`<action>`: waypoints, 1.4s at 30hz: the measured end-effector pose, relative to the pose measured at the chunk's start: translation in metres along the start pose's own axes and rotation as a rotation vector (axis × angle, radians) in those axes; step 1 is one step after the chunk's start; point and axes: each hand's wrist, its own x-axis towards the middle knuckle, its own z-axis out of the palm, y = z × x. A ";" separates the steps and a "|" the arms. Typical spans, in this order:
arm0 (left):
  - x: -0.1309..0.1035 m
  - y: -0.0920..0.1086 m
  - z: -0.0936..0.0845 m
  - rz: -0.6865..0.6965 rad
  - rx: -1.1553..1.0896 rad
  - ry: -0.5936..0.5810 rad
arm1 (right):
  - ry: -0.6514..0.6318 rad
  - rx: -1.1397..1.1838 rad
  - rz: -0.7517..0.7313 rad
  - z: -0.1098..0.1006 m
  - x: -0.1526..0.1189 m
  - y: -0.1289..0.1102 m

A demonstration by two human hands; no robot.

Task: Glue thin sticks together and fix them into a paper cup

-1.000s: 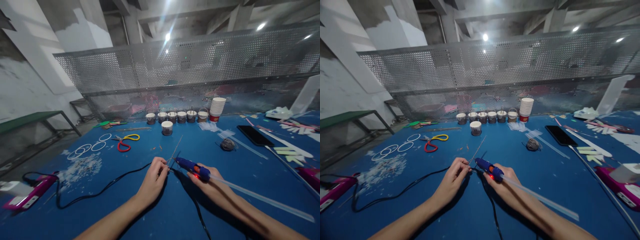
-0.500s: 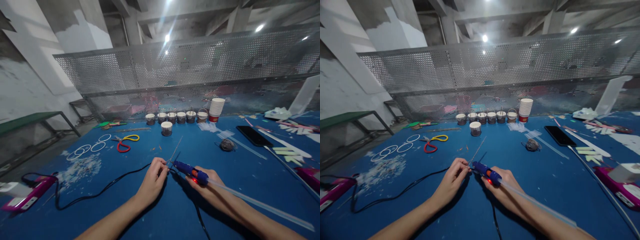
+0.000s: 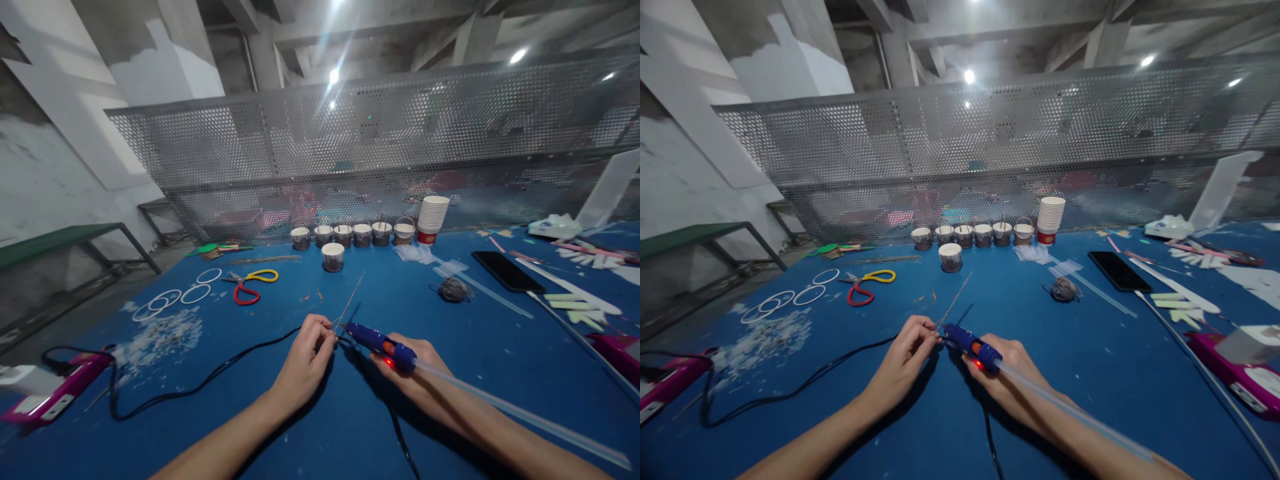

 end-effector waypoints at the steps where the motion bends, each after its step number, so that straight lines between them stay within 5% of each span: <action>1: 0.000 0.000 0.000 0.000 0.000 -0.002 | 0.014 -0.005 0.015 -0.001 0.000 0.000; 5: 0.000 0.000 0.000 0.005 0.019 -0.022 | 0.047 -0.026 0.050 -0.002 0.002 0.001; 14: 0.000 -0.003 -0.001 0.043 0.059 -0.021 | -0.013 -0.146 -0.137 0.001 -0.002 -0.001; 21: 0.000 -0.003 -0.001 0.039 0.054 -0.039 | 0.061 -0.105 -0.062 -0.003 0.001 0.004; 28: 0.000 -0.003 -0.002 0.052 0.055 -0.009 | -0.036 -0.152 -0.122 0.001 -0.002 -0.005; 42: 0.002 -0.002 -0.003 0.072 0.082 -0.018 | -0.007 -0.157 -0.142 0.000 -0.002 -0.004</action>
